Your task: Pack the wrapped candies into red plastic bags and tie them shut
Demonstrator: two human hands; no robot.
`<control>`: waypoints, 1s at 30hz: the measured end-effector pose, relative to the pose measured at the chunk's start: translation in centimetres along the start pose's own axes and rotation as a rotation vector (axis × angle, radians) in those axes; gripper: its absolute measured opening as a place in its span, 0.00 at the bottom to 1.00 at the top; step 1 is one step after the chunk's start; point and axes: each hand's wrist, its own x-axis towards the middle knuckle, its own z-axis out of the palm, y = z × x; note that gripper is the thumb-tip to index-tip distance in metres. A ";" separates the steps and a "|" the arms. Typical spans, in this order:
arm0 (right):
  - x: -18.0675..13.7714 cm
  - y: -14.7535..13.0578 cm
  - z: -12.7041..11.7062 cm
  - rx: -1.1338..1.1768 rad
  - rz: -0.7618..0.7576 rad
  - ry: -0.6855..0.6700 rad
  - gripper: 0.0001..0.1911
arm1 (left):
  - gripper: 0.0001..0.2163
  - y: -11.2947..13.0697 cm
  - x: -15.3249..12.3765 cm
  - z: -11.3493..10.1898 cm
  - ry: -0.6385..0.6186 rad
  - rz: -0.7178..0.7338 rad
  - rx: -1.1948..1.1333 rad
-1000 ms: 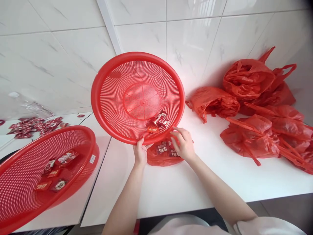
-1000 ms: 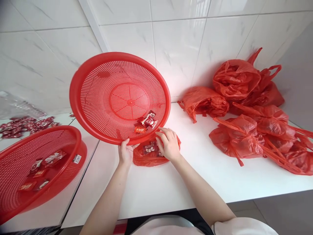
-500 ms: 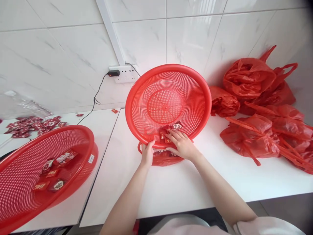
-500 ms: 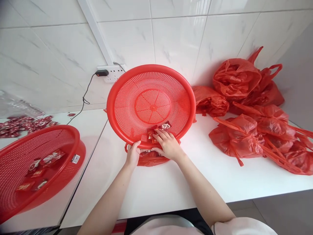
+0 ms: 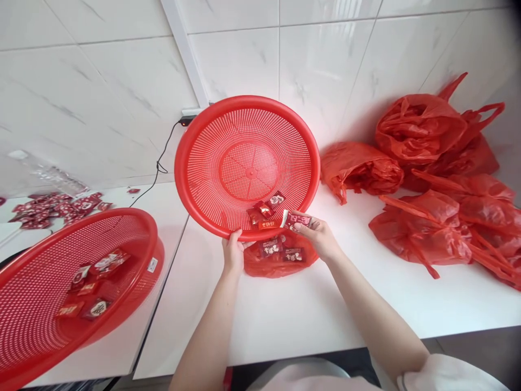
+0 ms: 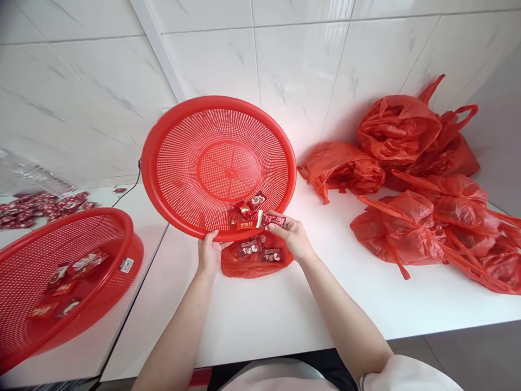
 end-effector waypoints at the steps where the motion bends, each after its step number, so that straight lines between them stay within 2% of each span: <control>1: 0.0 0.0 0.0 0.056 0.036 -0.016 0.25 | 0.17 0.1 0.0 0.0 0.003 0.003 -0.006; 9: -0.1 0.6 0.3 0.174 0.204 -0.098 0.21 | 0.15 1.0 -0.1 0.2 0.042 0.024 0.000; 14: -0.1 0.7 0.8 0.251 0.240 -0.079 0.19 | 0.15 0.9 0.2 0.0 0.067 0.038 0.007; 23: -0.3 0.9 1.6 0.152 0.259 -0.089 0.26 | 0.15 1.0 0.2 -0.1 0.042 0.032 -0.004; 25: -0.4 1.1 1.5 0.068 0.219 -0.121 0.24 | 0.14 1.0 0.2 0.0 0.044 0.029 -0.006; 27: -0.4 1.3 1.3 -0.099 0.111 -0.098 0.20 | 0.14 1.0 0.2 0.0 0.053 0.032 -0.006; 30: -0.4 1.3 0.7 -0.514 -0.211 -0.032 0.10 | 0.13 1.1 0.3 -0.1 0.089 0.055 0.002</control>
